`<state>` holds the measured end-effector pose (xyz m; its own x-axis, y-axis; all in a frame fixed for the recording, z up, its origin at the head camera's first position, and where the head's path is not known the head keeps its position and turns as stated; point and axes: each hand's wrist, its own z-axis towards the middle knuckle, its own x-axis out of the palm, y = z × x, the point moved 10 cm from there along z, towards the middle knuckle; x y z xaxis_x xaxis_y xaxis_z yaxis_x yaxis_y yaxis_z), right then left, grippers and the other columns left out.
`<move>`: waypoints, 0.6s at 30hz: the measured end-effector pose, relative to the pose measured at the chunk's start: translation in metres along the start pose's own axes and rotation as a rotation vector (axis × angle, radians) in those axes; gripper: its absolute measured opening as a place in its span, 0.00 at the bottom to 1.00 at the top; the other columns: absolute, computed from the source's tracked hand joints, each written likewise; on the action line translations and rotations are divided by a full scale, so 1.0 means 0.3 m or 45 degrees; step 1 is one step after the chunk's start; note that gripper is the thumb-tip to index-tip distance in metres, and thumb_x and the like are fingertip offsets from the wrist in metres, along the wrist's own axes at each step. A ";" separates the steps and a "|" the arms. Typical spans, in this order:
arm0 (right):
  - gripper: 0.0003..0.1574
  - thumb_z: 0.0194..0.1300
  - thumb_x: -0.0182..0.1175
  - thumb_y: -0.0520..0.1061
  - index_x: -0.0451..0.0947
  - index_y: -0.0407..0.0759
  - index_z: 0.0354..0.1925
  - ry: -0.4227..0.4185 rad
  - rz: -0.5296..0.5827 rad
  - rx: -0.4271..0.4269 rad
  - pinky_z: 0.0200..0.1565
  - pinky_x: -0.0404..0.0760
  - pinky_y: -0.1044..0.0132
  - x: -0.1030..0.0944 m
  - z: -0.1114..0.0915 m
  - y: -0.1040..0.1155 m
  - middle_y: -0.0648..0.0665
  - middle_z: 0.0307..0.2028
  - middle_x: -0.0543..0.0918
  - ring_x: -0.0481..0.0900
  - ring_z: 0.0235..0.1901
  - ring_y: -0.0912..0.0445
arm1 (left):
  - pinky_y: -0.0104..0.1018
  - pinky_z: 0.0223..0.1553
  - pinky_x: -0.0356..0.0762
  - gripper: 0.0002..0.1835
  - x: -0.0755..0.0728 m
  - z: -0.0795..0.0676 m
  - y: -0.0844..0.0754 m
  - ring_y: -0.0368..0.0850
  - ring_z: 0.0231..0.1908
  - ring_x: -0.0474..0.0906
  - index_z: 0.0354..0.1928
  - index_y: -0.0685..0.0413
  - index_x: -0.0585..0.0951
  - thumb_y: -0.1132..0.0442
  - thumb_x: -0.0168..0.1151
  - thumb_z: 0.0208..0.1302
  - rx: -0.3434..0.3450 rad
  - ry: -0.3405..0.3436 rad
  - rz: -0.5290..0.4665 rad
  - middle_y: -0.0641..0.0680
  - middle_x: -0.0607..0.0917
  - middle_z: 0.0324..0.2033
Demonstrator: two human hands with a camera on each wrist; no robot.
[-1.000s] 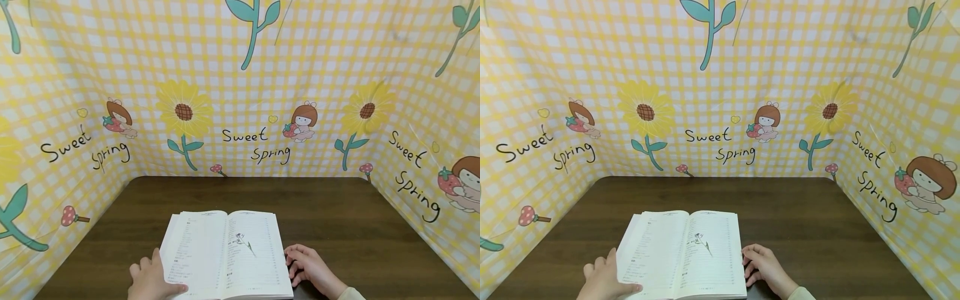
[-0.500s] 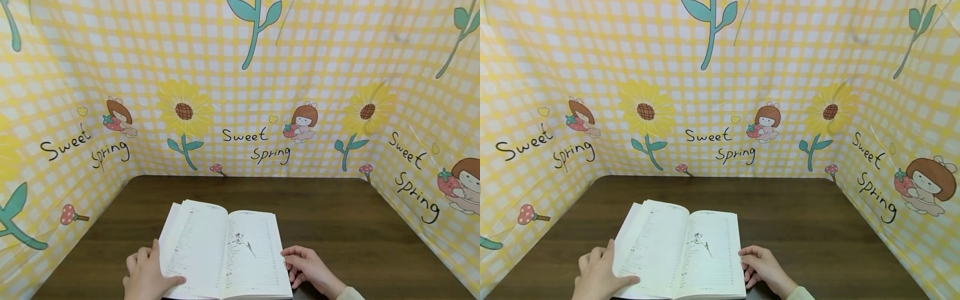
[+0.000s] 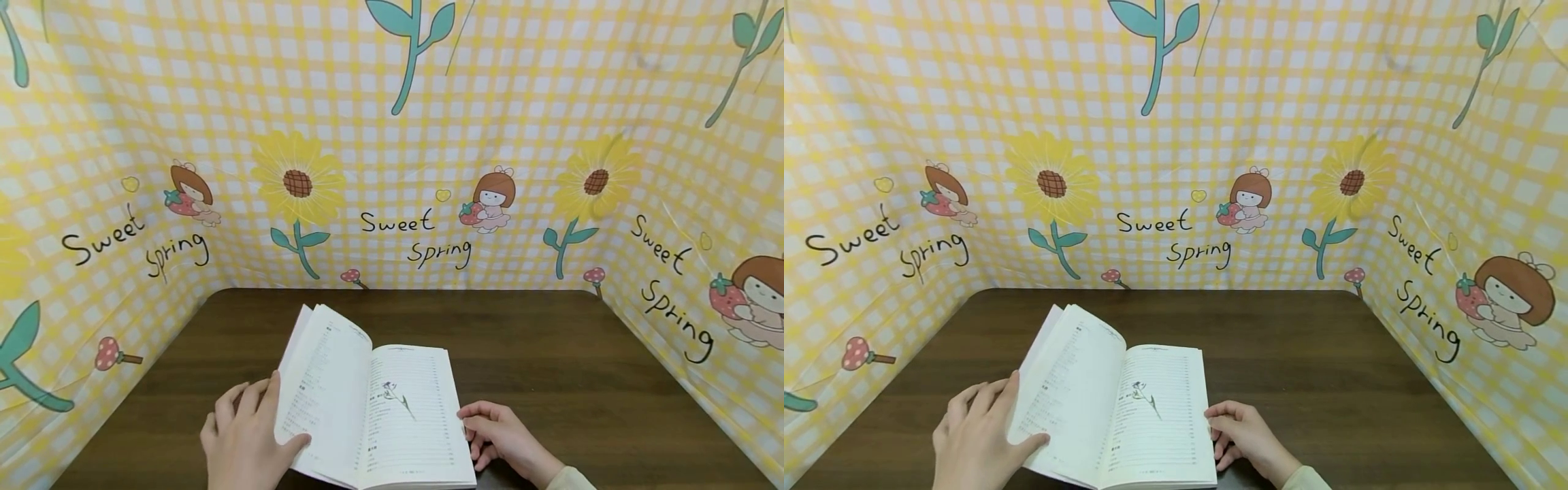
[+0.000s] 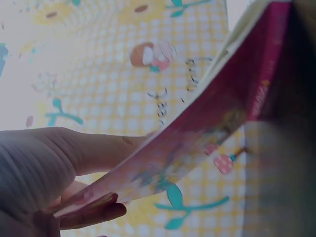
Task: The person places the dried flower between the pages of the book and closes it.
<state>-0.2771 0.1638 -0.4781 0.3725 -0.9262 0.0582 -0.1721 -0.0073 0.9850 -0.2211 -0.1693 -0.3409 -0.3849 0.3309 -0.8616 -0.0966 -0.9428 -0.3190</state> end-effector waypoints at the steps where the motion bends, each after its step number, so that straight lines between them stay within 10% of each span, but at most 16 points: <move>1: 0.18 0.69 0.57 0.40 0.73 0.28 0.52 0.001 0.000 0.001 0.23 0.81 0.65 0.000 0.000 -0.001 0.46 0.27 0.78 0.77 0.21 0.59 | 0.79 0.53 0.55 0.54 -0.019 -0.001 -0.027 0.67 0.62 0.59 0.67 0.65 0.71 0.51 0.85 0.36 0.051 -0.062 -0.005 0.62 0.77 0.59; 9: 0.19 0.69 0.57 0.40 0.72 0.28 0.53 0.023 0.008 0.006 0.23 0.82 0.65 0.000 -0.001 -0.004 0.45 0.28 0.78 0.77 0.21 0.59 | 0.82 0.49 0.57 0.49 -0.113 -0.031 -0.216 0.64 0.57 0.70 0.59 0.56 0.80 0.69 0.86 0.22 0.465 -0.476 -0.172 0.56 0.84 0.54; 18: 0.18 0.70 0.56 0.40 0.73 0.28 0.53 0.032 0.020 -0.007 0.24 0.83 0.64 -0.004 0.002 -0.004 0.45 0.28 0.78 0.77 0.22 0.59 | 0.81 0.52 0.54 0.44 -0.052 -0.025 -0.325 0.61 0.59 0.71 0.67 0.53 0.75 0.65 0.69 0.38 0.674 -0.488 -0.386 0.51 0.85 0.54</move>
<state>-0.2779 0.1646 -0.4795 0.3928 -0.9163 0.0776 -0.1731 0.0092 0.9849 -0.1987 -0.0822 -0.2993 -0.5562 0.6356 -0.5354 -0.6447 -0.7365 -0.2047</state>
